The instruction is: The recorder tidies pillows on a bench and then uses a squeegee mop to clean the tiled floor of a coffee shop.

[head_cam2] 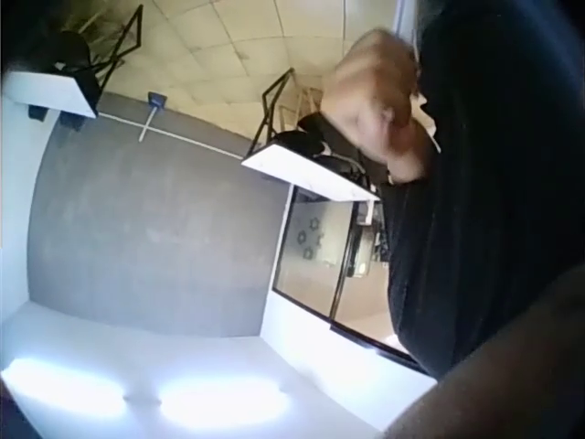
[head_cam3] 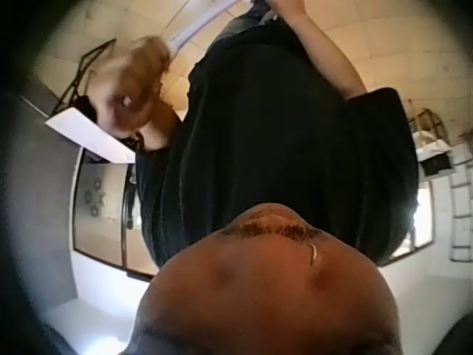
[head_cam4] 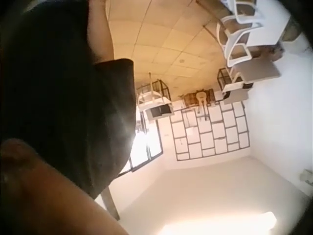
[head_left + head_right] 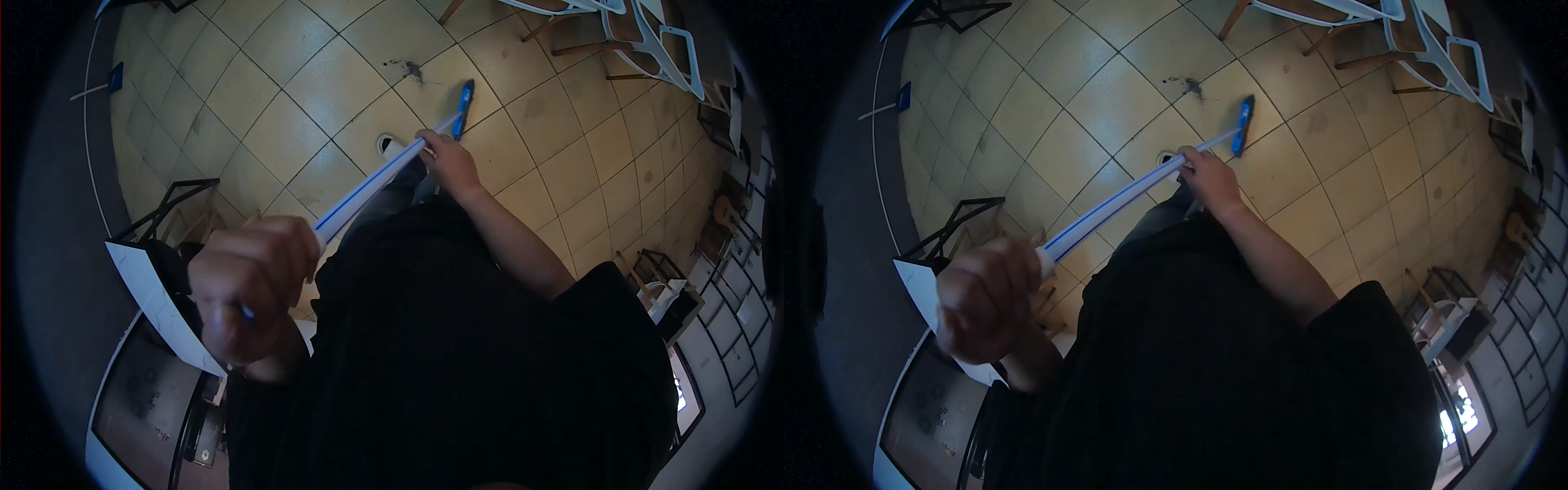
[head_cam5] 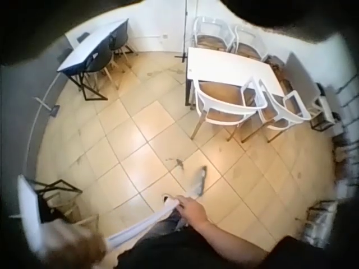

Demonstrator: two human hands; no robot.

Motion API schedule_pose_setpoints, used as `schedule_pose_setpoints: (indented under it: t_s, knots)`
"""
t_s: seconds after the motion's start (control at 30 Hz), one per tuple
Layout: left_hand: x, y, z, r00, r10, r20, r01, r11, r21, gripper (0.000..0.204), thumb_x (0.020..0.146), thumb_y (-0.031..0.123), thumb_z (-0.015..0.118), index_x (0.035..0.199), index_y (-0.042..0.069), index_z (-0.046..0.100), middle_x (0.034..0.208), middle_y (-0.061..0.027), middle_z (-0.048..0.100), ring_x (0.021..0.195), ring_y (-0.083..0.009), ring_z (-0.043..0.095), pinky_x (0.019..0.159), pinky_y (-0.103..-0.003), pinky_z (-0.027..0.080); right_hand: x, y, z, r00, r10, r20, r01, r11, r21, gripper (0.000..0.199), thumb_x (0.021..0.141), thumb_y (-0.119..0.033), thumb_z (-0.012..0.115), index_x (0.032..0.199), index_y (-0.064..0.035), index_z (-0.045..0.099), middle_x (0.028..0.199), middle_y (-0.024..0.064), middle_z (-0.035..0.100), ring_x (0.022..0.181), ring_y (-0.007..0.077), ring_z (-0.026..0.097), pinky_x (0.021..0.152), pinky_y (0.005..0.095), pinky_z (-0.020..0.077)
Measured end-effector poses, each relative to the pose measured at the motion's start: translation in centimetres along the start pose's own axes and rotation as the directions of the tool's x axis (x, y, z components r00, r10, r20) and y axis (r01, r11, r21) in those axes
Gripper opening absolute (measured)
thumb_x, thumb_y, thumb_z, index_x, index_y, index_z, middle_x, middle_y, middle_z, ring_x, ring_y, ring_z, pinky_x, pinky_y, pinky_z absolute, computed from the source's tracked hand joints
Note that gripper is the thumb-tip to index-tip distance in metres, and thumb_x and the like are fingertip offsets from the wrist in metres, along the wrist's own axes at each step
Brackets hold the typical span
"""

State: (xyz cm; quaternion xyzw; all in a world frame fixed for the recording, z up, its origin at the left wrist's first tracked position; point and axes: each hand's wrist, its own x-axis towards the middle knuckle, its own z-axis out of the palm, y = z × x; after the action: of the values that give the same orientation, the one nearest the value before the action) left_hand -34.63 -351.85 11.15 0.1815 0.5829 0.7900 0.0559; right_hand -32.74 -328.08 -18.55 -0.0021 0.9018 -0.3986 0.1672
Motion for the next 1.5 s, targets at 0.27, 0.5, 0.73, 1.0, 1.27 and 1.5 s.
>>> schedule_pose_setpoints:
  t_s: [0.27,0.5,0.73,1.0,1.27,1.5]
  knots:
    - [0.4,-7.2,4.4,0.957,-0.290,0.009,0.291,0.956,-0.046,0.044,0.098,0.008,0.054,0.057,0.001,0.042,0.053,-0.0038,0.040,0.050,-0.0156,0.036,0.051,-0.033,0.028,-6.5,7.9,1.5,0.950,0.297,0.091,-0.295,0.955,-0.039,0.030,0.092,-0.021,0.067,0.121,-0.0119,0.063,0.100,0.0201,0.072,0.097,0.0407,0.068,0.084,0.0499,0.0542]
    - [2.5,-5.9,4.1,0.992,-0.120,0.036,0.119,0.992,0.029,0.048,0.099,0.016,0.053,0.055,0.004,0.040,0.052,-0.0039,0.040,0.048,-0.0162,0.036,0.051,-0.033,0.029,1.3,5.2,2.3,0.980,0.193,0.038,-0.195,0.980,0.039,0.029,0.093,-0.023,0.068,0.120,-0.0129,0.063,0.103,0.0202,0.072,0.098,0.0403,0.069,0.086,0.0499,0.0543]
    - [2.8,-2.2,3.4,0.994,-0.045,0.102,0.039,0.997,0.068,0.061,0.101,0.042,0.052,0.053,0.007,0.043,0.051,-0.0045,0.045,0.047,-0.0196,0.043,0.049,-0.033,0.034,2.7,1.9,-1.0,0.996,0.091,-0.017,-0.088,0.991,0.099,0.031,0.094,-0.026,0.068,0.122,-0.0128,0.065,0.106,0.0190,0.072,0.101,0.0376,0.069,0.086,0.0468,0.0545]
    - [2.5,-4.2,2.8,0.995,-0.100,-0.001,0.100,0.992,-0.080,0.049,0.101,0.019,0.052,0.056,0.002,0.043,0.054,-0.0059,0.045,0.051,-0.0173,0.043,0.052,-0.031,0.035,-1.6,5.7,-1.8,0.990,0.139,0.028,-0.138,0.989,-0.061,0.032,0.094,-0.019,0.066,0.125,-0.0110,0.066,0.103,0.0200,0.073,0.098,0.0377,0.071,0.085,0.0461,0.0557]
    - [1.5,-3.3,6.3,0.983,-0.103,0.150,0.056,0.956,0.288,0.040,0.085,0.002,0.068,0.055,0.005,0.042,0.053,-0.0041,0.038,0.049,-0.0197,0.035,0.050,-0.034,0.025,5.2,1.4,2.7,0.995,0.025,0.093,-0.018,0.997,-0.077,0.031,0.094,-0.013,0.062,0.124,-0.0135,0.066,0.104,0.0237,0.071,0.097,0.0413,0.070,0.085,0.0494,0.0561]
    - [1.6,-1.4,6.0,0.979,0.153,-0.134,-0.104,0.943,0.316,0.048,0.097,0.021,0.056,0.054,0.005,0.042,0.051,-0.0046,0.042,0.049,-0.0169,0.039,0.050,-0.033,0.030,9.9,-3.1,0.5,0.984,-0.143,0.107,0.150,0.987,-0.064,0.027,0.097,-0.020,0.061,0.124,-0.0181,0.066,0.109,0.0160,0.071,0.104,0.0357,0.069,0.087,0.0469,0.0552]
